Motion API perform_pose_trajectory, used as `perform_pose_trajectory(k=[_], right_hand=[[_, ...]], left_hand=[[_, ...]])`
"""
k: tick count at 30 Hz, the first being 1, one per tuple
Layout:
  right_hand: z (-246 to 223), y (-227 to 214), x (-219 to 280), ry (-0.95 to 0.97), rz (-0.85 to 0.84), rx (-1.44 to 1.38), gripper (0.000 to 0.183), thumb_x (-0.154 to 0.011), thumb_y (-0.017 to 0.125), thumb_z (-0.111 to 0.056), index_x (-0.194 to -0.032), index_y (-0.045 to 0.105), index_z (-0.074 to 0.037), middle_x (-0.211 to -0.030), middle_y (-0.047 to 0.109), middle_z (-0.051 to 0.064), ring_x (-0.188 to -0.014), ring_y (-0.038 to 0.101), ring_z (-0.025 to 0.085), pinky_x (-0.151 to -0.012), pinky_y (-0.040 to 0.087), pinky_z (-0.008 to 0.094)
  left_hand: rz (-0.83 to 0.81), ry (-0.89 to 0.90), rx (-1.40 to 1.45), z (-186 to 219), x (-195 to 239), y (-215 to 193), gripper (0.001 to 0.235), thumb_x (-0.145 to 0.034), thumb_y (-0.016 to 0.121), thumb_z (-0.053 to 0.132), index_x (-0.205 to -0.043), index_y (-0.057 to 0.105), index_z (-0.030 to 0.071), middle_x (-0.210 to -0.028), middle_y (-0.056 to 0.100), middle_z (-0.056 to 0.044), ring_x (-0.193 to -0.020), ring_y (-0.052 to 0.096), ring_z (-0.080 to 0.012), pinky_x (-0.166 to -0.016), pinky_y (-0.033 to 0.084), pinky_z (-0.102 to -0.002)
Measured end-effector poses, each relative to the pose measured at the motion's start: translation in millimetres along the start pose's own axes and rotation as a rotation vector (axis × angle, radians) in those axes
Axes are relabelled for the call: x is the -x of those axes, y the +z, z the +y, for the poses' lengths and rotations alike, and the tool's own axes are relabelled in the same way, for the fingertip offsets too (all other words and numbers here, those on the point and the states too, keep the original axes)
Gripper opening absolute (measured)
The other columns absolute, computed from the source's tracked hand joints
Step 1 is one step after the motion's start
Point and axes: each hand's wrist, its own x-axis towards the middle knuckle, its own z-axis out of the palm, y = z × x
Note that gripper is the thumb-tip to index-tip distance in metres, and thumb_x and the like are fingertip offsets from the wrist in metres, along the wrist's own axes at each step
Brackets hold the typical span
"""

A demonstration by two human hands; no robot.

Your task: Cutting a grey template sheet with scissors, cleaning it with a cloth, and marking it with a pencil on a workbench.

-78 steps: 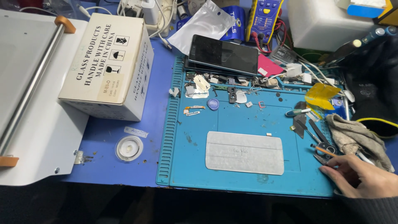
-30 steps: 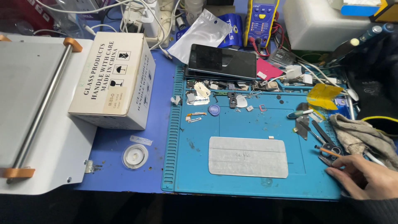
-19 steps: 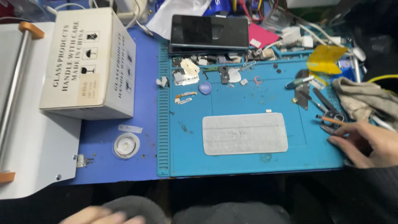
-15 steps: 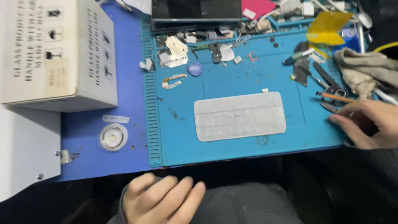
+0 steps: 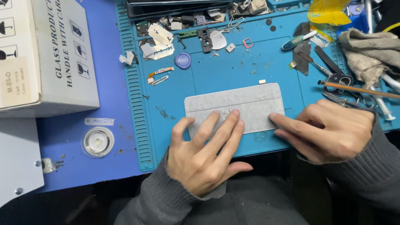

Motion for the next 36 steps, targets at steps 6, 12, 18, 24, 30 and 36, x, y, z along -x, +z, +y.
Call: perform_pose_trajectory(k=[6,12,18,24,30,36], right_hand=[[37,-3,9,-0.032,0.021,-0.036,0.022,-0.096,0.083,-0.017,-0.110,0.083,0.001,-0.074,0.064,0.007,-0.054,0.050,0.023,-0.058,0.048,0.034],[14,1,9,0.121,0.073,-0.075,0.013,-0.099,0.079,-0.003,-0.107,0.082,0.006,-0.080,0.071,0.014,-0.061,0.057,0.027,-0.066,0.050,0.037],[20,-2,16,0.102,0.097,-0.062,0.014,-0.097,0.076,-0.011,-0.104,0.082,-0.001,-0.072,0.065,0.007,-0.064,0.059,0.025,-0.064,0.048,0.036],[80,-37,109,0.797,0.076,-0.087,0.041,-0.122,0.062,-0.002,-0.160,0.062,0.014,-0.136,0.063,0.027,-0.115,0.057,0.035,-0.085,0.044,0.040],[126,-23,58,0.350,-0.068,0.511,0.036,-0.107,0.088,-0.043,-0.133,0.085,-0.018,-0.116,0.075,0.006,-0.098,0.071,0.025,-0.086,0.057,0.036],[207,32,147,0.662,0.280,-0.069,0.003,-0.116,0.065,0.010,-0.116,0.063,0.009,-0.119,0.061,0.024,-0.116,0.056,0.038,-0.109,0.041,0.045]], left_hand=[[-0.203,-0.195,-0.156,-21,3,-26,0.064,-0.099,0.070,0.060,-0.140,0.067,0.011,-0.142,0.068,-0.003,-0.117,0.061,-0.0265,-0.091,0.044,-0.044],[-0.238,-0.189,-0.235,-32,-6,-15,0.082,-0.095,0.058,0.077,-0.146,0.064,0.013,-0.136,0.069,0.002,-0.116,0.060,-0.0221,-0.092,0.040,-0.044],[-0.292,-0.269,-0.182,-34,-5,-7,0.090,-0.088,0.054,0.083,-0.152,0.059,0.020,-0.131,0.066,0.001,-0.120,0.059,-0.0216,-0.095,0.028,-0.044],[-0.322,-0.247,-0.277,-21,-15,-17,0.086,-0.086,0.067,0.076,-0.149,0.063,0.018,-0.145,0.067,0.002,-0.131,0.059,-0.0230,-0.098,0.029,-0.044],[-0.028,-0.153,-0.019,4,-23,-19,0.044,-0.106,0.044,0.053,-0.125,0.074,0.027,-0.131,0.072,0.005,-0.121,0.061,-0.0234,-0.096,0.035,-0.042],[0.133,-0.122,0.184,14,-9,-18,0.039,-0.112,0.040,0.044,-0.119,0.075,0.027,-0.119,0.077,0.008,-0.107,0.067,-0.0219,-0.086,0.042,-0.041]])
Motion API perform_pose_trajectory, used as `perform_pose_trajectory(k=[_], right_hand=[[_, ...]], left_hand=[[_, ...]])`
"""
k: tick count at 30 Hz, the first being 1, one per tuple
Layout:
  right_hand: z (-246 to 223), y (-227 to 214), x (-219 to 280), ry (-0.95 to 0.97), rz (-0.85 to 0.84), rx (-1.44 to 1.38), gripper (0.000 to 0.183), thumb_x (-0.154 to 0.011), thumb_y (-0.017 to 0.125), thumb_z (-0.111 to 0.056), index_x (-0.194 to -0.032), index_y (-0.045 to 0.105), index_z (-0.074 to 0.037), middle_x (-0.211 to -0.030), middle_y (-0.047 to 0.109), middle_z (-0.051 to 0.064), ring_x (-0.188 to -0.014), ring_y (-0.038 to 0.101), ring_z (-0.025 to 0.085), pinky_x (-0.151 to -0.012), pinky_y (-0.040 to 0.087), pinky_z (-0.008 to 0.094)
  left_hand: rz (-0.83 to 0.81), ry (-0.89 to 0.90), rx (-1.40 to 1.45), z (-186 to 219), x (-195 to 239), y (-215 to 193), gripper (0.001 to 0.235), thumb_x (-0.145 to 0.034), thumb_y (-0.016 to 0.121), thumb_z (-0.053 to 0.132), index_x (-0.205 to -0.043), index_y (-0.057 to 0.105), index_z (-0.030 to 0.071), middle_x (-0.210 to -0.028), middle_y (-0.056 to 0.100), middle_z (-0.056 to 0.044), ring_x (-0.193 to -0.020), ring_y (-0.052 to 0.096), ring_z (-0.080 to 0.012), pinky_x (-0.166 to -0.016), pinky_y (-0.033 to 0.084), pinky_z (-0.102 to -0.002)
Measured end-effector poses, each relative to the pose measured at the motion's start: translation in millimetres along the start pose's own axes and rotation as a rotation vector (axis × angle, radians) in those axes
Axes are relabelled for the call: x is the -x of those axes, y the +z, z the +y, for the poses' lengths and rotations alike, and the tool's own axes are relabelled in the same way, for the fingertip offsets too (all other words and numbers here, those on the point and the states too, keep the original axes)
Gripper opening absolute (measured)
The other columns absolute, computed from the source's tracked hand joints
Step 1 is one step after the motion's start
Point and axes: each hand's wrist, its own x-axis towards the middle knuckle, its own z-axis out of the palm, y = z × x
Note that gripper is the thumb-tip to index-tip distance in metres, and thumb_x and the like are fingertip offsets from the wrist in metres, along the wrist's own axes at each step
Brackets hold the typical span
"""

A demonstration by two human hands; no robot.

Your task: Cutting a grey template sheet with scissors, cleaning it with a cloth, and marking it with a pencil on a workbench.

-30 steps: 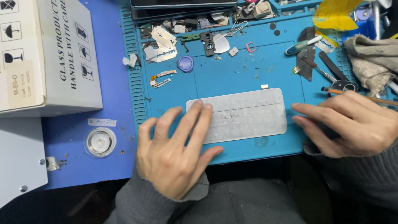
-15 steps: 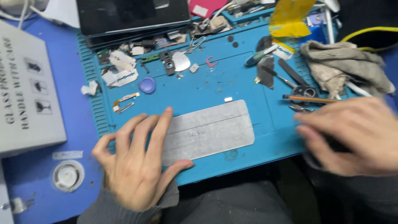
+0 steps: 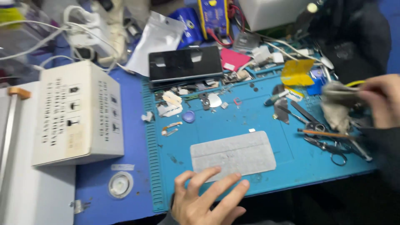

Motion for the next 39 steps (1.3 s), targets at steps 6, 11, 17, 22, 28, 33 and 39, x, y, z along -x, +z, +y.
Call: perform_pose_trajectory(k=[6,11,17,22,28,33,39], right_hand=[[34,-20,31,0.005,-0.324,-0.106,0.015,-0.102,0.074,-0.007,-0.116,0.077,-0.008,-0.114,0.078,0.006,-0.111,0.072,0.021,-0.107,0.050,0.034],[-29,-93,134,0.091,-0.680,-0.165,0.029,-0.087,0.082,-0.025,-0.115,0.092,-0.025,-0.108,0.095,-0.013,-0.106,0.088,0.003,-0.105,0.060,0.022],[-234,-98,116,0.039,-0.896,-0.276,0.018,-0.083,0.074,-0.040,-0.093,0.086,-0.032,-0.088,0.093,-0.021,-0.082,0.088,-0.003,-0.091,0.064,0.018],[-294,-75,96,-0.190,-0.608,-0.315,0.026,-0.070,0.086,-0.034,-0.093,0.077,-0.024,-0.072,0.078,-0.013,-0.054,0.074,0.005,-0.058,0.063,0.015],[-300,-46,98,-0.192,-0.557,-0.805,0.023,-0.080,0.077,-0.032,-0.073,0.071,-0.011,-0.055,0.054,-0.002,-0.045,0.047,0.014,-0.049,0.044,0.028],[-272,-27,128,-0.060,-0.343,-1.014,0.029,-0.102,0.066,-0.046,-0.089,0.071,-0.021,-0.109,0.072,0.010,-0.080,0.068,0.016,-0.079,0.057,0.032],[-303,-15,130,-0.161,-0.345,-0.612,0.064,-0.070,0.086,-0.045,-0.108,0.048,-0.011,-0.111,0.077,0.017,-0.101,0.066,0.025,-0.095,0.056,0.041]], left_hand=[[0.071,0.044,0.140,7,3,-6,0.034,-0.115,0.044,0.039,-0.123,0.073,0.023,-0.119,0.077,0.006,-0.105,0.069,-0.0234,-0.084,0.049,-0.039],[0.152,0.103,0.337,33,-13,-14,0.037,-0.120,0.036,0.027,-0.137,0.062,0.009,-0.137,0.072,-0.009,-0.119,0.073,-0.0275,-0.100,0.063,-0.037],[-0.109,-0.364,0.888,105,19,-5,0.031,-0.115,0.040,0.020,-0.140,0.057,0.012,-0.116,0.073,-0.010,-0.096,0.074,-0.0276,-0.093,0.059,-0.034],[-0.180,-0.505,1.012,91,38,3,0.022,-0.103,0.048,0.024,-0.099,0.065,0.011,-0.074,0.066,-0.004,-0.061,0.066,-0.0207,-0.065,0.049,-0.031],[-0.070,-0.237,0.959,72,33,11,0.026,-0.113,0.052,0.024,-0.104,0.069,0.007,-0.087,0.071,-0.006,-0.068,0.064,-0.0238,-0.063,0.047,-0.034],[-0.140,-0.160,0.715,88,54,42,0.018,-0.112,0.060,0.023,-0.109,0.072,0.009,-0.083,0.056,-0.004,-0.067,0.057,-0.0253,-0.053,0.039,-0.039],[0.102,-0.298,0.602,128,62,82,0.036,-0.112,0.050,0.006,-0.078,0.060,0.003,-0.066,0.055,-0.010,-0.053,0.052,-0.0247,-0.051,0.031,-0.041]])
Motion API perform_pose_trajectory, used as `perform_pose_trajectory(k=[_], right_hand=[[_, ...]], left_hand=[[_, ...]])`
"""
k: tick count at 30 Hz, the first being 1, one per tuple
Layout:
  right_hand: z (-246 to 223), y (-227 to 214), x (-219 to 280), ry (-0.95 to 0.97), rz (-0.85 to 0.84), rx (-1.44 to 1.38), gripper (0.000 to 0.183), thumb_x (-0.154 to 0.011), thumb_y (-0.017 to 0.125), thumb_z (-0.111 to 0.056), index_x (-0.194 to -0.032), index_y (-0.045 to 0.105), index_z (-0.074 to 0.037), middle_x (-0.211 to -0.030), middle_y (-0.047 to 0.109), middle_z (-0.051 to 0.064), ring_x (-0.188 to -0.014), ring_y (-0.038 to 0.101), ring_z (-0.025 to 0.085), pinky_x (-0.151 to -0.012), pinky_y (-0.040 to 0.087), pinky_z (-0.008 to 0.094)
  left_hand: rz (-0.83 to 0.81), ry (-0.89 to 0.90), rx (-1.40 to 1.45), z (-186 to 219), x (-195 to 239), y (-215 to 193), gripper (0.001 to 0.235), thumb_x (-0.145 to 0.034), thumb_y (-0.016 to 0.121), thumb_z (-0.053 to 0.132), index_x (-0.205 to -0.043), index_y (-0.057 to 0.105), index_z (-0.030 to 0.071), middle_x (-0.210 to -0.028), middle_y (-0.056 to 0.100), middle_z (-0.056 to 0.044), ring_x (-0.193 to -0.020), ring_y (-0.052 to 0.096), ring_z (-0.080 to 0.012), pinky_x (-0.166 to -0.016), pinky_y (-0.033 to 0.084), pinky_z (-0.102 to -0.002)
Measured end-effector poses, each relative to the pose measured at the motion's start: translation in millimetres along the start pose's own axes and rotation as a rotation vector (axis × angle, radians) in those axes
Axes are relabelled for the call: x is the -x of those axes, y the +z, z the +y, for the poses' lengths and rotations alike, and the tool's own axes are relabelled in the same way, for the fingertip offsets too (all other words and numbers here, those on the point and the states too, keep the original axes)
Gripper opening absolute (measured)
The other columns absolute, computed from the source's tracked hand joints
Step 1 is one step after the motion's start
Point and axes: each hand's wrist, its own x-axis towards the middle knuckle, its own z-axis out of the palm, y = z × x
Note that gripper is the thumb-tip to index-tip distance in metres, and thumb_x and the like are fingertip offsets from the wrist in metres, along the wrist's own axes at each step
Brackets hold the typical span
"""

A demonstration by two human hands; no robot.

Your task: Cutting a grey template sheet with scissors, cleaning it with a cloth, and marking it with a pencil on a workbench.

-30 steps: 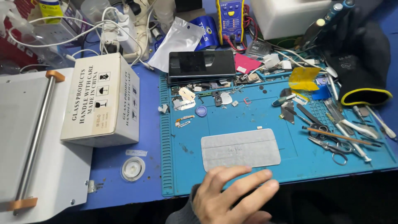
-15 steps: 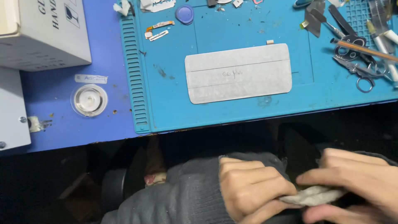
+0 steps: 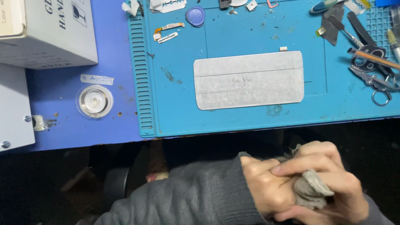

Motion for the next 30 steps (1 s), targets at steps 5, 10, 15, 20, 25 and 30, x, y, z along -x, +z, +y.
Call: perform_pose_trajectory(k=[5,10,15,20,25,30], right_hand=[[23,-57,6,0.377,-0.098,0.131,0.029,-0.091,0.055,-0.033,-0.095,0.075,-0.012,-0.092,0.077,0.002,-0.073,0.076,0.012,-0.080,0.062,0.027],[33,-85,-51,0.231,-0.397,0.715,0.061,-0.089,0.057,0.000,-0.149,0.060,-0.013,-0.133,0.064,0.020,-0.095,0.068,0.030,-0.080,0.054,0.040],[37,-67,-74,-0.256,-0.378,0.962,0.038,-0.105,0.054,-0.011,-0.141,0.065,-0.006,-0.140,0.066,0.024,-0.083,0.059,0.040,-0.072,0.053,0.052],[41,-50,-104,-0.376,-0.372,1.208,0.040,-0.108,0.042,-0.019,-0.134,0.072,-0.014,-0.133,0.072,0.004,-0.071,0.053,0.026,-0.059,0.043,0.037],[47,-43,-121,-0.444,-0.219,1.432,0.018,-0.119,0.064,-0.019,-0.130,0.077,-0.020,-0.110,0.067,-0.005,-0.072,0.051,0.018,-0.058,0.045,0.028],[44,-63,-89,-0.170,-0.684,1.052,0.080,-0.077,0.060,-0.034,-0.151,0.049,-0.006,-0.129,0.058,0.015,-0.069,0.055,0.030,-0.059,0.055,0.045]], left_hand=[[-0.134,0.321,-0.220,-21,-52,-88,0.024,-0.110,0.056,0.007,-0.088,0.065,0.007,-0.076,0.052,-0.002,-0.072,0.049,-0.0206,-0.054,0.024,-0.032],[-0.059,0.377,-0.609,-52,-86,-113,0.059,-0.115,0.028,0.038,-0.114,0.079,0.008,-0.108,0.074,-0.005,-0.104,0.068,-0.0262,-0.088,0.047,-0.040],[-0.250,0.328,-0.641,-68,-86,-108,0.087,-0.105,0.013,0.064,-0.142,0.068,0.007,-0.144,0.069,-0.015,-0.138,0.060,-0.0415,-0.111,0.030,-0.079],[-0.271,0.326,-0.642,-73,-85,-107,0.078,-0.106,0.031,0.067,-0.143,0.067,0.008,-0.146,0.067,-0.014,-0.137,0.061,-0.0413,-0.108,0.030,-0.085],[-0.308,0.304,-0.629,-72,-84,-108,0.076,-0.103,0.046,0.069,-0.145,0.065,0.009,-0.149,0.064,-0.015,-0.140,0.058,-0.0410,-0.107,0.027,-0.087],[-0.303,0.289,-0.625,-73,-84,-107,0.084,-0.092,0.072,0.076,-0.144,0.068,0.009,-0.148,0.065,-0.014,-0.140,0.057,-0.0410,-0.106,0.029,-0.088]])
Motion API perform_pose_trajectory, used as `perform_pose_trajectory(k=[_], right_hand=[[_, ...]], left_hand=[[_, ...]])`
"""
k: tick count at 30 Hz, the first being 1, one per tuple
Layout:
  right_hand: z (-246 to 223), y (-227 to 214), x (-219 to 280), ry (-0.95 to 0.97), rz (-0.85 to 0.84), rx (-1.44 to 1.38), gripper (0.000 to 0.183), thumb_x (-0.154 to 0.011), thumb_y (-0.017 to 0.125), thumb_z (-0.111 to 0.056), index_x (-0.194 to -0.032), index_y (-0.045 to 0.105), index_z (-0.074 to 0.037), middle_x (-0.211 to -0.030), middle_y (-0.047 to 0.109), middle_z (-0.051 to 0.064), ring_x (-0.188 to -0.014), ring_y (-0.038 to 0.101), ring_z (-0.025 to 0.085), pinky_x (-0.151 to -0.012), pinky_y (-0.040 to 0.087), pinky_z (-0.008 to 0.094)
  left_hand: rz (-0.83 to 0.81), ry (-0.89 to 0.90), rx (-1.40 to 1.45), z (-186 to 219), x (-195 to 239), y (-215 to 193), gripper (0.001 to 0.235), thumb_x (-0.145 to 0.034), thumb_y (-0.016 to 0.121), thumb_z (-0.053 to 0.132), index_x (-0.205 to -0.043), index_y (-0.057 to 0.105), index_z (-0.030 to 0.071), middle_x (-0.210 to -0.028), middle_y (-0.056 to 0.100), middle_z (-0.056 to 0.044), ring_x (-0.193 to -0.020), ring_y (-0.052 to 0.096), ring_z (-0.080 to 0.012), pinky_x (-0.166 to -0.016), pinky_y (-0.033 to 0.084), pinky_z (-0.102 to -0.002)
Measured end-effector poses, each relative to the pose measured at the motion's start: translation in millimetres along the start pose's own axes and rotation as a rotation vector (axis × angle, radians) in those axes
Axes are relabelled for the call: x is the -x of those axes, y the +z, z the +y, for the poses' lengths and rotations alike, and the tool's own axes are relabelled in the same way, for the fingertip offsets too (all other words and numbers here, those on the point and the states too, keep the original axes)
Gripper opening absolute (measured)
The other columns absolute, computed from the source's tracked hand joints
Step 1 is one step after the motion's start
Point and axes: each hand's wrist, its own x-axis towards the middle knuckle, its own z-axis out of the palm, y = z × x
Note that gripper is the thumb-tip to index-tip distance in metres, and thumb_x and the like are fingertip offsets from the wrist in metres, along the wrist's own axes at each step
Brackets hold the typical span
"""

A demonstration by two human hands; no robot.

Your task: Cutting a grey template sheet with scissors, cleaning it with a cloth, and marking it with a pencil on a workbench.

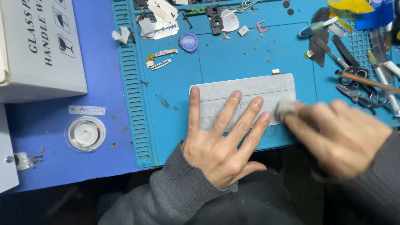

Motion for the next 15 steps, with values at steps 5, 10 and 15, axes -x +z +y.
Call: perform_pose_trajectory(k=[5,10,15], right_hand=[[3,-6,-18,0.015,0.177,0.156,0.040,-0.103,0.045,-0.011,-0.137,0.065,-0.007,-0.118,0.061,0.010,-0.066,0.050,0.026,-0.055,0.049,0.039],[6,-8,-30,0.057,0.134,0.256,0.046,-0.104,0.051,-0.013,-0.147,0.067,-0.017,-0.110,0.062,0.000,-0.069,0.055,0.020,-0.051,0.046,0.031],[-17,-13,-19,-0.042,0.077,-0.025,0.045,-0.097,0.043,-0.024,-0.137,0.060,-0.012,-0.126,0.063,0.004,-0.066,0.053,0.030,-0.058,0.052,0.043]], left_hand=[[-0.022,-0.002,-0.003,0,-1,-2,0.094,-0.081,0.085,0.078,-0.144,0.067,0.011,-0.150,0.064,-0.013,-0.141,0.056,-0.0397,-0.105,0.028,-0.089],[-0.016,0.014,-0.009,2,0,1,0.097,-0.078,0.089,0.078,-0.144,0.068,0.010,-0.149,0.065,-0.014,-0.140,0.057,-0.0413,-0.104,0.029,-0.089],[0.316,-0.031,0.111,7,-2,-7,0.061,-0.115,0.037,0.038,-0.100,0.081,-0.001,-0.104,0.069,-0.010,-0.106,0.070,-0.0306,-0.103,0.041,-0.081]])
